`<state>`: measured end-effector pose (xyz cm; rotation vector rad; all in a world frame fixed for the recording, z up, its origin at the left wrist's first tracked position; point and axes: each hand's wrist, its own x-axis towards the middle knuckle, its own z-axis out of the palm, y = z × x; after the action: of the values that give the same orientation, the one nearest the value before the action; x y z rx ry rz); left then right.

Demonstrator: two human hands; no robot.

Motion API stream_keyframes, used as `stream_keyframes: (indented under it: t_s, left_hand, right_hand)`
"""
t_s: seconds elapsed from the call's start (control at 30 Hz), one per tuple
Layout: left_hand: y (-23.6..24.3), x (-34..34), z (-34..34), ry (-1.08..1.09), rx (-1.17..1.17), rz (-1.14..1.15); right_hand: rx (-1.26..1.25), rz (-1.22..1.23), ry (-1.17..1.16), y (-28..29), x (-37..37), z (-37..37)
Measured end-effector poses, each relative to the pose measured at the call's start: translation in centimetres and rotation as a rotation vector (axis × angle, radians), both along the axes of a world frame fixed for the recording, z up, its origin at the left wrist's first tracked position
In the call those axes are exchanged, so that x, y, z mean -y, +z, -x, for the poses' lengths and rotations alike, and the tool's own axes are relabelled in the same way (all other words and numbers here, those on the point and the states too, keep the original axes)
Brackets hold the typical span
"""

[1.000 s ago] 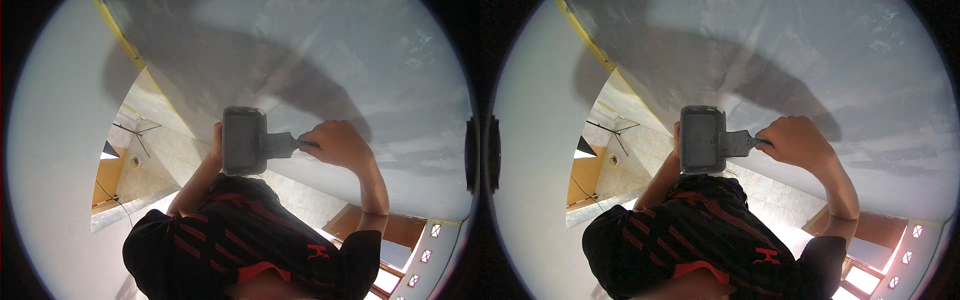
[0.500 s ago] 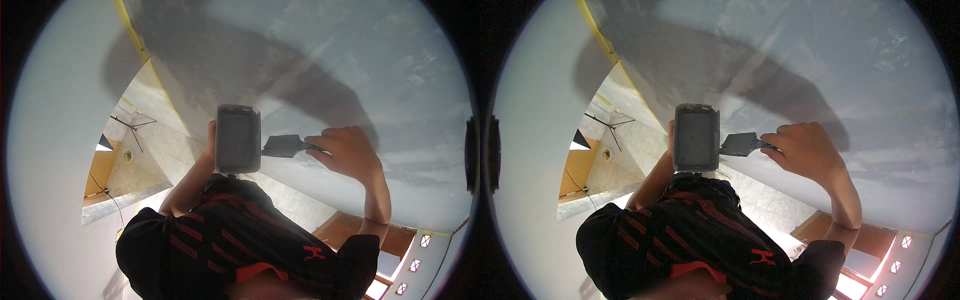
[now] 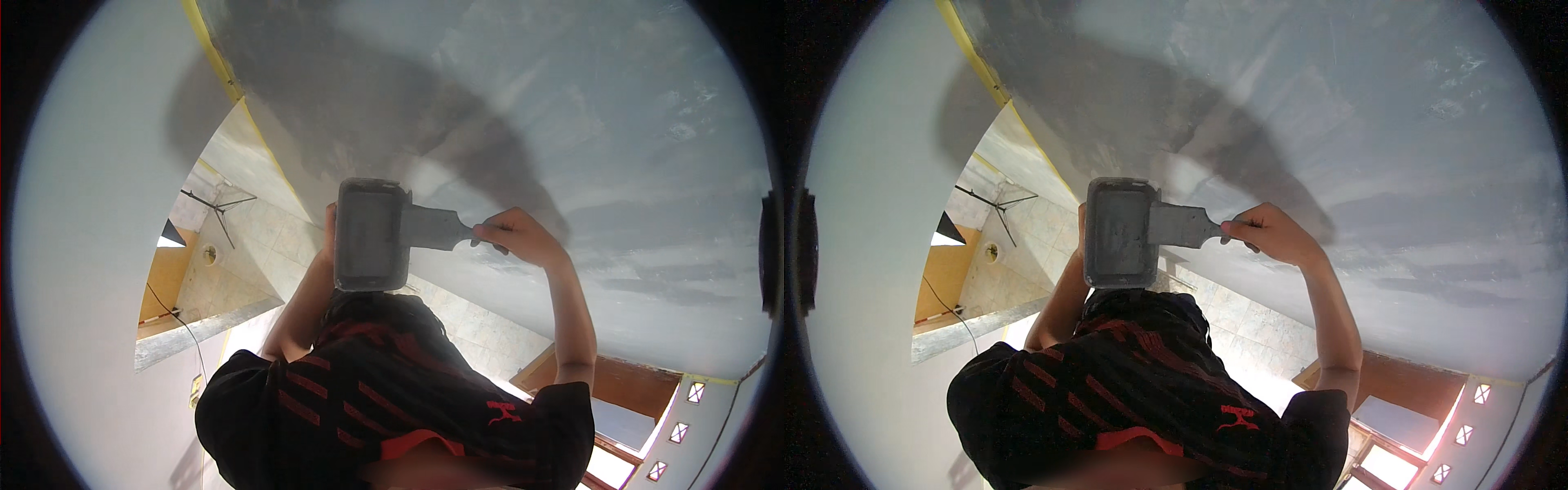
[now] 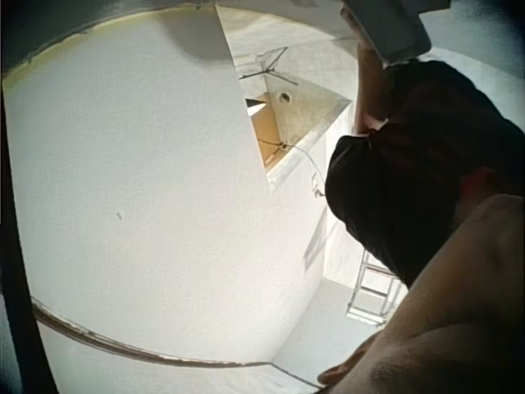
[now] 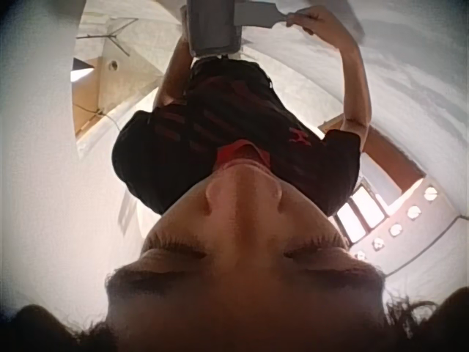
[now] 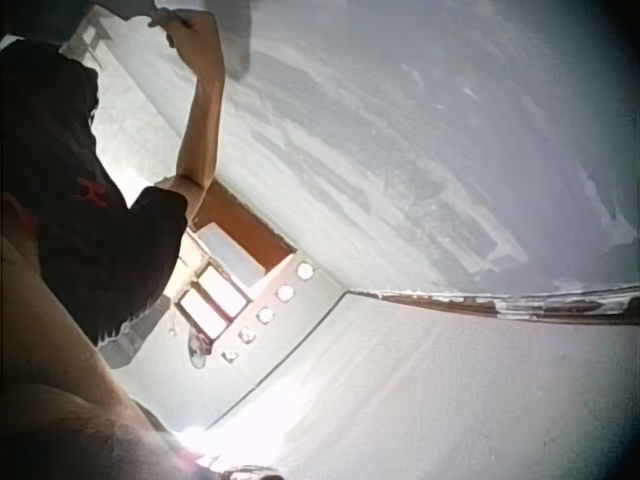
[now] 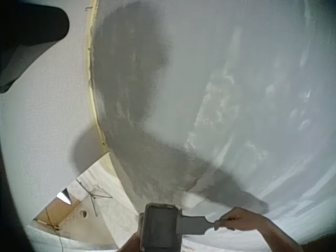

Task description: The person applies wall putty from a mud pan onto a wall using a putty knife.

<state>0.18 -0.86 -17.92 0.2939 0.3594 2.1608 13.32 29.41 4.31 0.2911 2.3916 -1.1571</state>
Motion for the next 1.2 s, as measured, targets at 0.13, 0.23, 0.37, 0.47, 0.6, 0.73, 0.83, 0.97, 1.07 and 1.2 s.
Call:
stream_keyframes:
  t_s: [0.13, 0.23, 0.37, 0.47, 0.6, 0.73, 0.83, 0.97, 1.07, 1.2]
  left_hand:
    - [-8.2, 0.3, 2.5, 0.021, -0.128, -0.116]
    - [-7.7, 1.2, 2.3, 0.015, -0.127, -0.128]
    - [-6.0, 3.4, 3.4, 0.022, -0.135, -0.141]
    - [-4.9, 4.1, 3.8, 0.040, -0.137, -0.148]
    - [-3.2, 4.7, 3.8, 0.052, -0.143, -0.157]
    - [-1.5, 5.0, 3.5, 0.044, -0.148, -0.164]
    - [-0.2, 4.6, 3.1, 0.032, -0.146, -0.164]
    - [1.5, 4.0, 3.0, 0.015, -0.140, -0.171]
    - [2.5, 4.2, 2.4, 0.018, -0.135, -0.177]
    - [3.9, 4.8, 2.9, 0.027, -0.118, -0.188]
  right_hand:
    - [-0.052, 0.030, -0.011, -0.2, 0.0, -0.3]
    - [-0.118, 0.045, -0.098, -0.8, 0.0, -1.1]
    - [-0.353, 0.171, -0.207, -4.4, 1.6, -2.2]
    - [-0.418, 0.371, -0.299, -7.3, 4.8, -1.8]
    - [-0.474, 0.600, -0.451, -11.0, 8.8, -1.2]
    - [-0.630, 0.859, -0.517, -11.4, 12.8, 0.3]
    - [-0.782, 0.915, -0.522, -10.7, 14.4, 2.5]
    - [-0.709, 1.164, -0.591, -8.9, 15.0, 5.6]
    - [-0.459, 1.519, -0.628, -9.9, 15.0, 7.2]
    - [-0.335, 1.685, -0.614, -11.5, 16.1, 8.4]
